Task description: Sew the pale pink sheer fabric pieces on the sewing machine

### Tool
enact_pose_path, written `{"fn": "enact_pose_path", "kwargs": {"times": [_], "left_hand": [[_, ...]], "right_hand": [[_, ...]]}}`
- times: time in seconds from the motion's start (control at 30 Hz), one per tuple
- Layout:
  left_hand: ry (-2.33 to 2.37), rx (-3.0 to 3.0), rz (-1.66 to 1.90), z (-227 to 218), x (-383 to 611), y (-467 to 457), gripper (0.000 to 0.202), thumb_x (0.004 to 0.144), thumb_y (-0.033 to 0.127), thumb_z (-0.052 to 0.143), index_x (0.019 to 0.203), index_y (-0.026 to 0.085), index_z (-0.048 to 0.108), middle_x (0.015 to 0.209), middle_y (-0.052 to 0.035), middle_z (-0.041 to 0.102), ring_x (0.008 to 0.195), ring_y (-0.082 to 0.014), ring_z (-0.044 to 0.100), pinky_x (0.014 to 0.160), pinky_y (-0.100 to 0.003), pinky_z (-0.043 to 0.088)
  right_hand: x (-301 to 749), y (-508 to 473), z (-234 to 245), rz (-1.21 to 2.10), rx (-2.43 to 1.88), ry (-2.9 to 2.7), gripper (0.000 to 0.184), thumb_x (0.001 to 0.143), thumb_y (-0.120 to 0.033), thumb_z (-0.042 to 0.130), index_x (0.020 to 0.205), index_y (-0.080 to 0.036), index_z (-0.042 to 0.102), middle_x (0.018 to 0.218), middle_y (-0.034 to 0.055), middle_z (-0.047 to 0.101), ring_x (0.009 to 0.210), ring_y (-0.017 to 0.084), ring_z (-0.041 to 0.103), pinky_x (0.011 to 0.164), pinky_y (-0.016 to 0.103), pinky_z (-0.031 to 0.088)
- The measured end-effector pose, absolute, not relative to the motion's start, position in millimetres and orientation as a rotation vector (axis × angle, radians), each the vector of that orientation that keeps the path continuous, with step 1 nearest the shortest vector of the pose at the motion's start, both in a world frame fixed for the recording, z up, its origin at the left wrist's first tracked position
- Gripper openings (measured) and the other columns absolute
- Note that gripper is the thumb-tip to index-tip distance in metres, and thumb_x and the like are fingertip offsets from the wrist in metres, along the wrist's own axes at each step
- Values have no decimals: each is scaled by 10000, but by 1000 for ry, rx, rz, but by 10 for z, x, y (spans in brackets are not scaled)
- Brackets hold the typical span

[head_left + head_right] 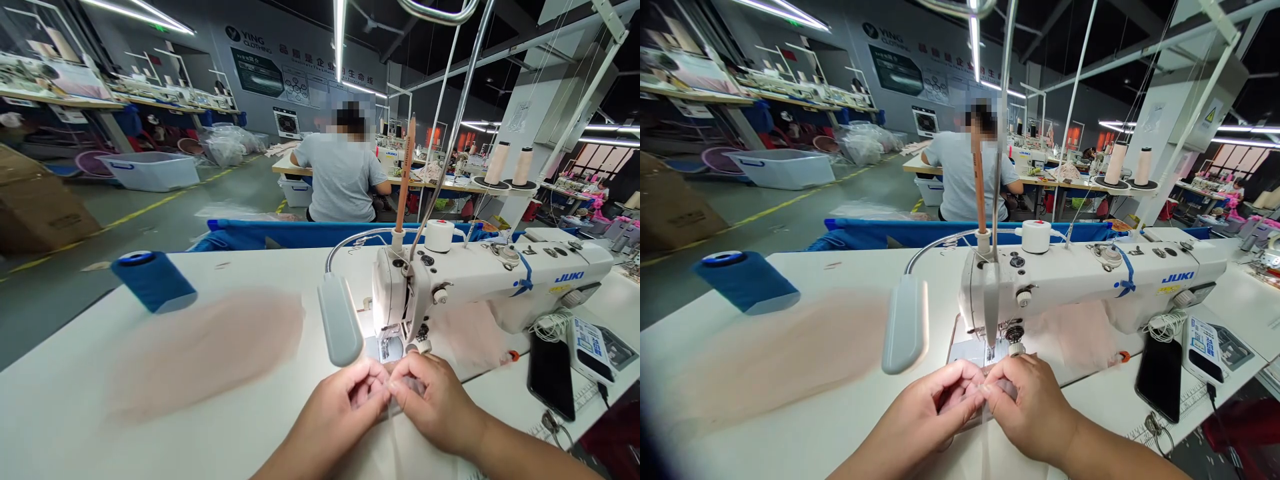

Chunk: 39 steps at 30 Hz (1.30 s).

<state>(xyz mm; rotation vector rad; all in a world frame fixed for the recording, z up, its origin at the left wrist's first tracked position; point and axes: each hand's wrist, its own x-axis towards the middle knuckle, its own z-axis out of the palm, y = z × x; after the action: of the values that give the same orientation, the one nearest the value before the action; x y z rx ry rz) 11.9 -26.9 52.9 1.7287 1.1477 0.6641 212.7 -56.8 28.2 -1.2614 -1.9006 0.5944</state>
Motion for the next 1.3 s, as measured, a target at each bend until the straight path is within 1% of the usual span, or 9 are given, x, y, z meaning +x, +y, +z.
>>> {"fn": "enact_pose_path", "kwargs": {"times": [0.07,0.2,0.37,0.5,0.63,0.77,0.9,1.1,1.3], "left_hand": [[1153,1748,645,514,111,-260,359,883,564,588,704,252,579,646,34,505,622,-187,462,599,-308,400],[1185,2019,698,396,112,-207,377,935,480,534,643,249,475,735,-34,620,720,-234,569,649,-334,423],[1136,2417,1011,201,112,-153,190,997,308,543,840,233,622,890,-64,700,787,-242,609,694,-339,444],[870,2727,970,135,73,-137,342,1061,128,446,877,234,714,880,-38,744,766,-215,645,697,-338,429],[830,2801,894,133,30,-141,369,1038,71,437,927,226,753,919,-39,784,748,-210,679,686,-347,458],[822,2826,925,159,9,-148,384,1044,66,420,914,217,748,948,-48,789,773,-211,719,678,-338,493],[837,2844,983,182,5,-149,364,1082,108,427,899,220,721,946,-44,781,756,-213,725,671,-335,529],[846,2902,1017,198,-2,-130,290,1079,149,464,967,220,722,987,-64,798,793,-249,758,694,-368,601],[861,2950,1056,172,-2,-84,269,1072,167,504,1072,206,770,1075,-83,832,835,-274,787,729,-402,636]], "right_hand": [[2130,-563,274,589,-1270,-1909,76,971,-238,644,895,-243,651,766,-27,641,707,178,569,715,293,424],[2112,-514,254,545,-1326,-1942,132,952,-185,628,845,-244,579,766,-21,630,711,182,568,702,298,412],[2057,-430,250,413,-1463,-2015,200,940,-109,618,815,-243,536,815,14,650,778,218,589,754,332,423],[2044,-402,239,370,-1520,-2007,149,942,-109,659,910,-243,602,871,26,670,819,233,619,783,339,451],[2108,-409,176,299,-1461,-2055,138,962,-105,651,1005,-236,664,947,46,689,879,248,638,803,344,470],[2192,-423,129,212,-1326,-2133,173,956,-78,655,979,-240,710,1005,57,699,955,252,631,814,334,479],[2212,-427,124,115,-1304,-2200,204,966,-49,623,897,-223,704,950,52,692,908,238,597,762,325,466],[2194,-393,78,-93,-1333,-2208,211,925,-29,635,930,-218,729,965,70,706,906,254,599,735,333,472],[2196,-351,68,-208,-1314,-2193,237,904,-27,658,1007,-210,766,1058,100,751,934,269,641,784,353,524]]}}
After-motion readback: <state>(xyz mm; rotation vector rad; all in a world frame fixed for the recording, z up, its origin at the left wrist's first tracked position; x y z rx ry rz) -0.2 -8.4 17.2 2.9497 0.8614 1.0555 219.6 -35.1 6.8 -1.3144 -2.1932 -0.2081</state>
